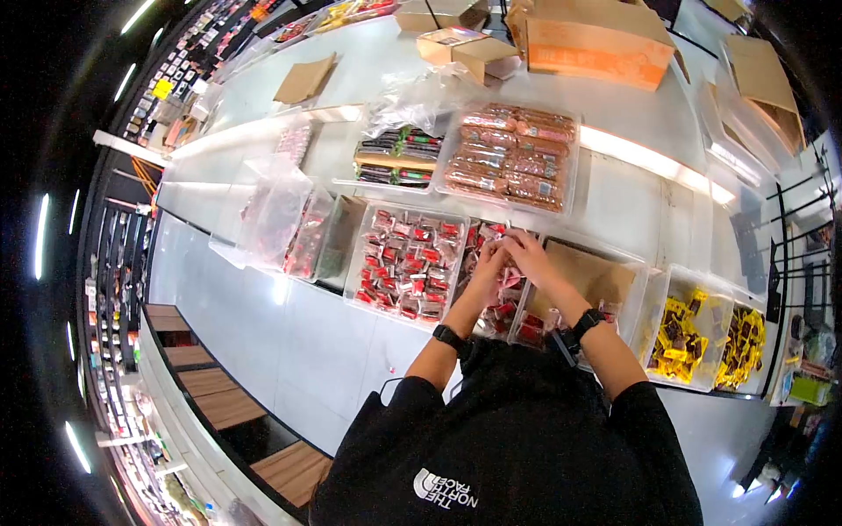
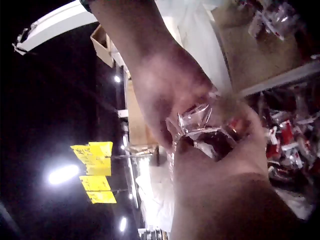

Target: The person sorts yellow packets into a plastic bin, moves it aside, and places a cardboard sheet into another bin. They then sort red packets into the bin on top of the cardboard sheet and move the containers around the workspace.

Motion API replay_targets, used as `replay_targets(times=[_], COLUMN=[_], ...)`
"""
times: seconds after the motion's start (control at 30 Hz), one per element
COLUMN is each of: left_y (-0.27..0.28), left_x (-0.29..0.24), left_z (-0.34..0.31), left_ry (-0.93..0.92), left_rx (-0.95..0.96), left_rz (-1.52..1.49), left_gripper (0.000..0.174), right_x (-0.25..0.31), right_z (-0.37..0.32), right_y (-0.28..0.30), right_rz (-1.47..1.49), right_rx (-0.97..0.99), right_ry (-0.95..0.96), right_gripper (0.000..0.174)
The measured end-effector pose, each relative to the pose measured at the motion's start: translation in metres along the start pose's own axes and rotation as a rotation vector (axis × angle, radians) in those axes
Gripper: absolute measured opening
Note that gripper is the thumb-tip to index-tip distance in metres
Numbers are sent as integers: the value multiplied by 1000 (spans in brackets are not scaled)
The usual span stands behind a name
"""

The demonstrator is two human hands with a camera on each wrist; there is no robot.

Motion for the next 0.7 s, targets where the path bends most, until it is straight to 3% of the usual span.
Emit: replay_targets(times=[0.1, 0.13, 0.2, 0.23, 0.27, 0.33, 0.4, 0.47, 0.53, 0.6, 0.67, 0.7], left_y=[46, 47, 59, 52, 43, 26, -3, -46, -61, -75, -90, -98], left_x=[36, 23, 27, 28, 31, 19, 16, 1, -2, 13, 33, 54], left_z=[27, 27, 30, 25, 21, 27, 13, -13, -11, -4, -11, -18], left_ry=[59, -176, -196, -188, -175, -593, -691, -606, -697, -523, -437, -371], left_rx=[-17, -47, -58, -30, 2, 32, 135, 204, 172, 359, 494, 665], left_rz=[166, 239, 465, 437, 408, 1070, 1065, 1014, 1105, 993, 1010, 1136], left_gripper=[30, 37, 43, 45, 47, 43, 40, 37, 31, 25, 24, 27], right_x=[5, -6, -36, -22, -43, -90, -114, -136, -147, -150, -160, -161], right_z=[-12, -11, -27, -48, -56, -77, -110, -144, -166, -185, -189, -191], right_y=[10, 13, 29, 48, 65, 116, 154, 176, 176, 170, 153, 147], right_rz=[-168, -175, 205, 195, 182, 241, 164, 102, 41, 49, -76, -174], right_rx=[-70, -76, 15, 57, 6, -281, -410, -514, -480, -479, -296, -245], right_ry=[4, -7, 31, -97, -143, -169, -232, -285, -396, -370, -418, -467], right_gripper=[39, 39, 37, 32, 32, 30, 30, 30, 29, 29, 36, 43])
Point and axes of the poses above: each hand's wrist, its own z-axis towards the middle knuckle, its own y-axis out of the back of the hand, x = y × z, the point moved 9 cm from there along z, towards the middle knuckle, and after that the axes turned 7 degrees about -y, right-handed, at the moved point
